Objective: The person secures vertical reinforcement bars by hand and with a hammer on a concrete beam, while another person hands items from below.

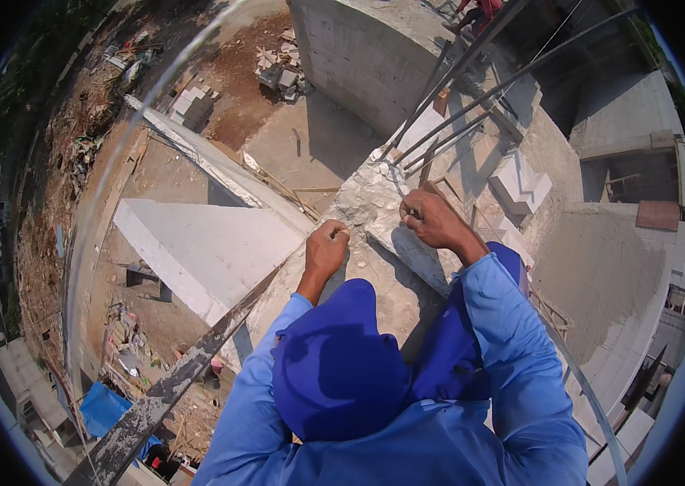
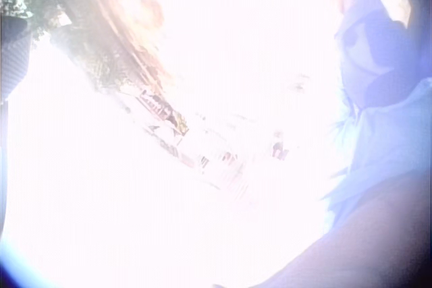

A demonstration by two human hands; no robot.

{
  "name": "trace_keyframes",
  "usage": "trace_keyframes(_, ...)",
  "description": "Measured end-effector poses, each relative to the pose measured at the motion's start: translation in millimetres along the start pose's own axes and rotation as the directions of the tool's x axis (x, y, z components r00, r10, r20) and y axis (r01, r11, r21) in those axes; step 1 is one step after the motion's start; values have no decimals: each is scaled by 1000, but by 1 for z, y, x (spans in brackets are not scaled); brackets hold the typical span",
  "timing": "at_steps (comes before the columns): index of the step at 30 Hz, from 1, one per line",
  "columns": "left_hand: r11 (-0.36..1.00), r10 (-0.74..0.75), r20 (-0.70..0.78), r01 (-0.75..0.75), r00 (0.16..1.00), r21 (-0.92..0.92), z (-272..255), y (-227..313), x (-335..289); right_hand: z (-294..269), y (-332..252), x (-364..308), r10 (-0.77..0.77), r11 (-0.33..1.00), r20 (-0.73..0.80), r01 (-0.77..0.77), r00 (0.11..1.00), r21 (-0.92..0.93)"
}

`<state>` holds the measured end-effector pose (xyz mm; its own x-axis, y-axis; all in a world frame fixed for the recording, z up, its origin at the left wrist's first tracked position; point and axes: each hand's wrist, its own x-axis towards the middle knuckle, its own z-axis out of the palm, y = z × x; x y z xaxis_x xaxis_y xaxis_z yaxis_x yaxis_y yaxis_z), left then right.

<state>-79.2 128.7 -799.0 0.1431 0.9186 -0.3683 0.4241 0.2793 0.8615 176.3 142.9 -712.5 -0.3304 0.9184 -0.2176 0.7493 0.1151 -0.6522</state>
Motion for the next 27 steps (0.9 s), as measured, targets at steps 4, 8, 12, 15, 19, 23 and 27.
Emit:
trace_keyframes(4,999,-35,36,35,999,-14,11,2,3,-21,23,-52,74,992,172,-56,982,-109)
trace_keyframes(8,1000,10,37,-9,999,-10,13,3,0,-8,3,-93,150,972,451,-49,880,-228)
trace_keyframes(12,999,-36,84,35,996,16,14,3,-4,9,-26,-96,174,980,684,-54,709,-192)
trace_keyframes(15,999,-35,94,33,995,30,17,0,-5,12,-27,-82,125,992,549,-102,826,-72)
trace_keyframes(19,997,-69,101,67,992,25,20,-9,-1,10,-16,-55,84,996,235,-87,968,2)
trace_keyframes(23,997,-4,75,-2,997,83,28,-10,3,15,13,-32,157,982,45,-161,987,103)
trace_keyframes(27,996,-57,89,50,994,80,36,-7,2,18,36,-14,259,963,-115,-247,959,108)
